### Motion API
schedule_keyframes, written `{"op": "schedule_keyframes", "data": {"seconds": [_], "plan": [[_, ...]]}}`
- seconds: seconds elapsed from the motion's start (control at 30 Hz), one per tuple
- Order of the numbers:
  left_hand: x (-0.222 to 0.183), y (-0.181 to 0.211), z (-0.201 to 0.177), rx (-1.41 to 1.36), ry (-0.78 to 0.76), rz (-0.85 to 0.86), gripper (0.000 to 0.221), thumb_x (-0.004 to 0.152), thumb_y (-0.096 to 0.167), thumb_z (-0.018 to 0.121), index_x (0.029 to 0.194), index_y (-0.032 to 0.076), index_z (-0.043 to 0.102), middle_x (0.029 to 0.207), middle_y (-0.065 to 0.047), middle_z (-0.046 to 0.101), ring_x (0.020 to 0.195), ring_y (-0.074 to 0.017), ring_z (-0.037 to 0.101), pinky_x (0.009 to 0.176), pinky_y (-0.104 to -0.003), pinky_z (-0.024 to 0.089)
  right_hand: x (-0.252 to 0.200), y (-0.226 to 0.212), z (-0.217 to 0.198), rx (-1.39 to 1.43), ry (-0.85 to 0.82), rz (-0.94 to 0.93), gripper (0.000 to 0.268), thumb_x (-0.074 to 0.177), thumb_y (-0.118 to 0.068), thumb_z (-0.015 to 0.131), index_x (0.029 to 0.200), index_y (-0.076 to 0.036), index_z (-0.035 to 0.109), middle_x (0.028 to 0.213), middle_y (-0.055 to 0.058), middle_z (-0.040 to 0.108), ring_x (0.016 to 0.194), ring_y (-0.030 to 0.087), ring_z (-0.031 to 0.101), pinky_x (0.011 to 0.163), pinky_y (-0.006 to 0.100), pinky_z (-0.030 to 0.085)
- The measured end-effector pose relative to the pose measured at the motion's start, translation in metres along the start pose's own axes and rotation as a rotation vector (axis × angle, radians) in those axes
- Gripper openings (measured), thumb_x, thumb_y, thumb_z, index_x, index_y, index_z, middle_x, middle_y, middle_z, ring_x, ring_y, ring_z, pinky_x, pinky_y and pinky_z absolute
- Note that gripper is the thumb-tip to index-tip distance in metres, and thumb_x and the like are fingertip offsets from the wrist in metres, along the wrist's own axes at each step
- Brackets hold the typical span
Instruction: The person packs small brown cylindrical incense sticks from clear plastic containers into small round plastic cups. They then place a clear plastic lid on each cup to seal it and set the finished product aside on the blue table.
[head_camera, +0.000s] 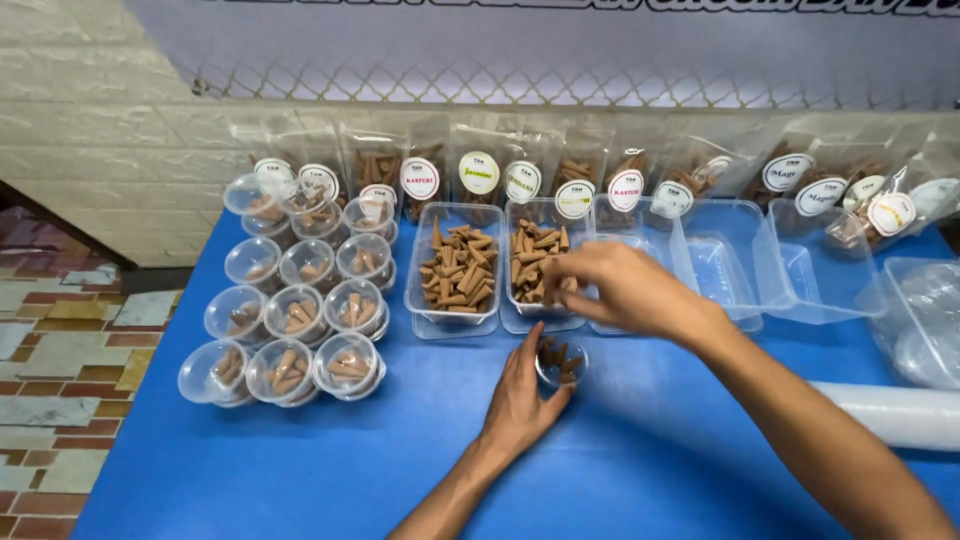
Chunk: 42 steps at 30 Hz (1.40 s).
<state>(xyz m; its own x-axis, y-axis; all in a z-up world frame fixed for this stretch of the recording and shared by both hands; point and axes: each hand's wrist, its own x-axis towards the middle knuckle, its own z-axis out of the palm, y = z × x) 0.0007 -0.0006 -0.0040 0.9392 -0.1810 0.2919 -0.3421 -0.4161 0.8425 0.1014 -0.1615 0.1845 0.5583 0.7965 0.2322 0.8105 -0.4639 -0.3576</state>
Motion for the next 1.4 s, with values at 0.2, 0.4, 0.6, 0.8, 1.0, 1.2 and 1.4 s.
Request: {"op": "schedule_keyframes", "data": {"seconds": [0.2, 0.4, 0.6, 0.8, 1.0, 1.2, 1.4], "plan": [[-0.002, -0.002, 0.002, -0.022, -0.005, -0.031, 0.092, 0.086, 0.027, 0.078, 0.159, 0.005, 0.025, 0.145, -0.026, 0.054, 0.130, -0.0417, 0.054, 0.108, -0.047, 0.045, -0.041, 0.006, 0.052, -0.055, -0.110, 0.021, 0.011, 0.090, -0.022, 0.073, 0.100, -0.020, 0.070, 0.090, -0.005, 0.078, 0.082, 0.025, 0.069, 0.072, 0.043, 0.051], [-0.001, -0.002, 0.002, -0.013, -0.028, -0.089, 0.093, 0.085, 0.027, 0.077, 0.159, 0.005, 0.025, 0.144, -0.025, 0.054, 0.132, -0.0395, 0.052, 0.108, -0.045, 0.045, -0.046, 0.012, 0.088, -0.223, -0.198, 0.045, 0.006, 0.084, -0.025, 0.070, 0.090, -0.025, 0.073, 0.076, -0.004, 0.073, 0.077, 0.024, 0.066, 0.070, 0.043, 0.049], [0.001, 0.006, -0.002, -0.027, -0.049, -0.140, 0.092, 0.085, 0.027, 0.076, 0.159, 0.006, 0.025, 0.145, -0.024, 0.054, 0.134, -0.0391, 0.051, 0.108, -0.045, 0.045, -0.042, 0.012, 0.098, -0.341, -0.264, 0.014, 0.012, 0.084, -0.017, 0.068, 0.074, -0.023, 0.065, 0.068, -0.004, 0.068, 0.070, 0.024, 0.062, 0.064, 0.041, 0.045], [0.000, 0.001, 0.000, -0.032, -0.029, -0.087, 0.091, 0.084, 0.024, 0.075, 0.158, 0.004, 0.025, 0.145, -0.025, 0.054, 0.134, -0.0399, 0.051, 0.110, -0.045, 0.044, -0.040, 0.001, 0.090, -0.211, -0.245, 0.036, 0.014, 0.088, -0.014, 0.063, 0.077, -0.021, 0.065, 0.072, -0.006, 0.070, 0.068, 0.025, 0.064, 0.061, 0.044, 0.048], [-0.001, -0.001, 0.001, -0.037, -0.021, -0.056, 0.091, 0.086, 0.024, 0.077, 0.158, 0.005, 0.025, 0.142, -0.021, 0.058, 0.130, -0.0377, 0.055, 0.108, -0.044, 0.046, -0.056, -0.005, 0.065, 0.204, -0.103, 0.052, 0.012, 0.094, -0.017, 0.070, 0.103, -0.014, 0.075, 0.101, 0.001, 0.078, 0.091, 0.024, 0.074, 0.083, 0.037, 0.055], [-0.001, -0.007, -0.003, -0.057, -0.070, -0.139, 0.101, 0.080, 0.021, 0.086, 0.159, 0.007, 0.024, 0.152, -0.022, 0.049, 0.142, -0.0375, 0.047, 0.117, -0.045, 0.038, -0.116, 0.009, 0.132, 0.501, 0.397, 0.403, 0.059, 0.086, 0.005, 0.055, 0.141, -0.014, 0.057, 0.128, 0.009, 0.057, 0.103, 0.017, 0.060, 0.082, 0.027, 0.056], [-0.002, -0.009, -0.017, -0.279, -0.122, -0.131, 0.086, 0.084, 0.013, 0.080, 0.155, 0.004, 0.031, 0.155, -0.021, 0.045, 0.141, -0.0315, 0.052, 0.117, -0.039, 0.046, -0.122, 0.014, 0.160, 0.702, 0.331, 0.551, 0.088, 0.081, -0.011, 0.082, 0.157, -0.014, 0.037, 0.158, 0.005, 0.052, 0.130, 0.017, 0.061, 0.091, 0.028, 0.054]]}}
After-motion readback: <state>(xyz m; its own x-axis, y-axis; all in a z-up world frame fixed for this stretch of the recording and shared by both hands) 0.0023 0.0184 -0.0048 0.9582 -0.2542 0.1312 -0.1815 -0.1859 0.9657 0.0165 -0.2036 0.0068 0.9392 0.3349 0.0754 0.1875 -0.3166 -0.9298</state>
